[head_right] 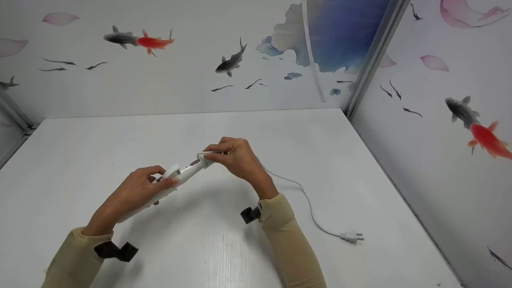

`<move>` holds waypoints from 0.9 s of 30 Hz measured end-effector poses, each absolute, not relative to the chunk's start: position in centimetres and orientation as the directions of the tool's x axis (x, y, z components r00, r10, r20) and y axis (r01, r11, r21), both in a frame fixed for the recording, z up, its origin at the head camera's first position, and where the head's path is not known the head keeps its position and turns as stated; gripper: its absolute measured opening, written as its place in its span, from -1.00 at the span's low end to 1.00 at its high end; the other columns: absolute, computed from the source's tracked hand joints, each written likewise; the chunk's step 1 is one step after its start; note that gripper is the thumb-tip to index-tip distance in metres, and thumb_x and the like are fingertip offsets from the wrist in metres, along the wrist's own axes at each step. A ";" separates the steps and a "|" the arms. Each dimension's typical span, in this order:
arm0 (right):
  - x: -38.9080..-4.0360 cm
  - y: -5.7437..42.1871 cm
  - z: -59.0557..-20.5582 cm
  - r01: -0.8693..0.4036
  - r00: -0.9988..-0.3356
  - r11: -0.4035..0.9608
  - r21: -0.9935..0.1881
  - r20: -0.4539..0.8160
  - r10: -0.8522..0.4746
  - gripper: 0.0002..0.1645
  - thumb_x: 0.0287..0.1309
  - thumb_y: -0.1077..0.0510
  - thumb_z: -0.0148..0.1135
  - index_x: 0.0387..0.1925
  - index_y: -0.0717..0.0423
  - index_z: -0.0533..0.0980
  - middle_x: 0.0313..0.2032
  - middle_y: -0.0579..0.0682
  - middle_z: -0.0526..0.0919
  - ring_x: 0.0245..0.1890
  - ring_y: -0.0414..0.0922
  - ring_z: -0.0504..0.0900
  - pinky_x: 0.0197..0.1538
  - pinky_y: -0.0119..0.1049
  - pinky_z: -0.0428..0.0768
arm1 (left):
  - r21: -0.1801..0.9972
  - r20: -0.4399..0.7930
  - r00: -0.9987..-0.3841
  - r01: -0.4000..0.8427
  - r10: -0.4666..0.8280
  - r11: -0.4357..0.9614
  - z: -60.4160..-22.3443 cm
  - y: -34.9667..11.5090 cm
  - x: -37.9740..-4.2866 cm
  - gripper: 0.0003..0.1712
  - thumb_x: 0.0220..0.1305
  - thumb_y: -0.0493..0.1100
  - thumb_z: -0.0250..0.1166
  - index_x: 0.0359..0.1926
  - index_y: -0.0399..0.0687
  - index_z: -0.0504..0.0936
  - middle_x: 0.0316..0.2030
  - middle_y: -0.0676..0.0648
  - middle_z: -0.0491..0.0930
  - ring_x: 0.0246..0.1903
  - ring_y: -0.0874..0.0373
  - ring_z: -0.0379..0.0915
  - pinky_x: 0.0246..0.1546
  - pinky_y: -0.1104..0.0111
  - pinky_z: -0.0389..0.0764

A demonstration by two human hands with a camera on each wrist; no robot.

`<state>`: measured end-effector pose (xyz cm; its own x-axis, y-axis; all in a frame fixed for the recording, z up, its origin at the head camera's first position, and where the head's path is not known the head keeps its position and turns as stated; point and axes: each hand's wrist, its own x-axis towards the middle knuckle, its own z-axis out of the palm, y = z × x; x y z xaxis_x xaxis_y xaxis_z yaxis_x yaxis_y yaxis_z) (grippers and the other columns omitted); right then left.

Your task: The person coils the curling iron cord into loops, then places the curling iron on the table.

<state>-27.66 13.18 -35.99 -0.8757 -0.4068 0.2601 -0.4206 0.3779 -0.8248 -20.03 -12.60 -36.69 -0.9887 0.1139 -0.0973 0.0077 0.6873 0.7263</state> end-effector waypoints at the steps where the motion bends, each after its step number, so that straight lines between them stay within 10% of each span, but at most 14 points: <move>1: -27.6 13.2 -36.0 -0.427 -0.871 0.379 -0.821 0.260 -0.418 -0.80 0.17 0.15 0.42 -0.14 0.00 0.77 -0.39 -0.04 0.62 -0.30 -0.12 0.39 -0.25 -0.40 0.43 | 0.728 -0.097 -0.990 0.003 0.107 0.685 -36.7 -12.6 -20.0 -0.53 0.33 0.16 0.27 0.06 -0.07 0.61 -0.21 -0.13 0.69 -0.50 0.13 0.56 -0.50 0.36 0.48; 9: -27.6 12.9 -36.0 -0.460 -0.835 0.393 -0.796 0.238 -0.496 -0.77 0.28 0.16 0.32 -0.06 0.06 0.74 -0.20 0.11 0.75 -0.21 -0.13 0.52 -0.18 -0.37 0.50 | 0.746 -0.085 -0.993 -0.012 0.077 0.666 -36.8 -12.9 -20.5 -0.45 0.37 0.17 0.21 0.15 -0.12 0.56 -0.09 -0.22 0.68 -0.45 0.10 0.58 -0.48 0.37 0.50; 18: -28.3 13.6 -36.4 -0.383 -0.853 0.395 -0.835 0.155 -0.499 -0.72 0.34 0.00 0.26 -0.07 0.00 0.75 -0.56 -0.14 0.61 -0.46 -0.16 0.37 -0.38 -0.38 0.31 | 0.794 -0.043 -0.999 -0.037 -0.006 0.607 -36.3 -14.1 -20.8 -0.44 0.42 0.14 0.16 0.21 -0.16 0.54 0.02 -0.32 0.62 -0.23 -0.04 0.61 -0.40 0.34 0.63; 27: -30.3 15.3 -38.6 -0.199 -0.820 0.391 -0.899 -0.066 -0.569 -0.57 0.32 -0.11 0.27 -0.10 0.16 0.73 -0.53 -0.08 0.59 -0.48 -0.18 0.43 -0.12 -0.32 0.49 | 0.839 0.018 -0.999 -0.004 -0.035 0.544 -35.7 -14.6 -20.9 -0.46 0.45 0.14 0.13 0.23 -0.13 0.53 0.03 -0.32 0.62 -0.19 -0.07 0.60 -0.37 0.33 0.63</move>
<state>-30.31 15.28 -38.61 -0.8197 -0.5689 -0.0662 -0.1990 0.3912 -0.8985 -20.87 -14.60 -35.71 -0.9992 -0.0352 0.0182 -0.0039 0.5439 0.8391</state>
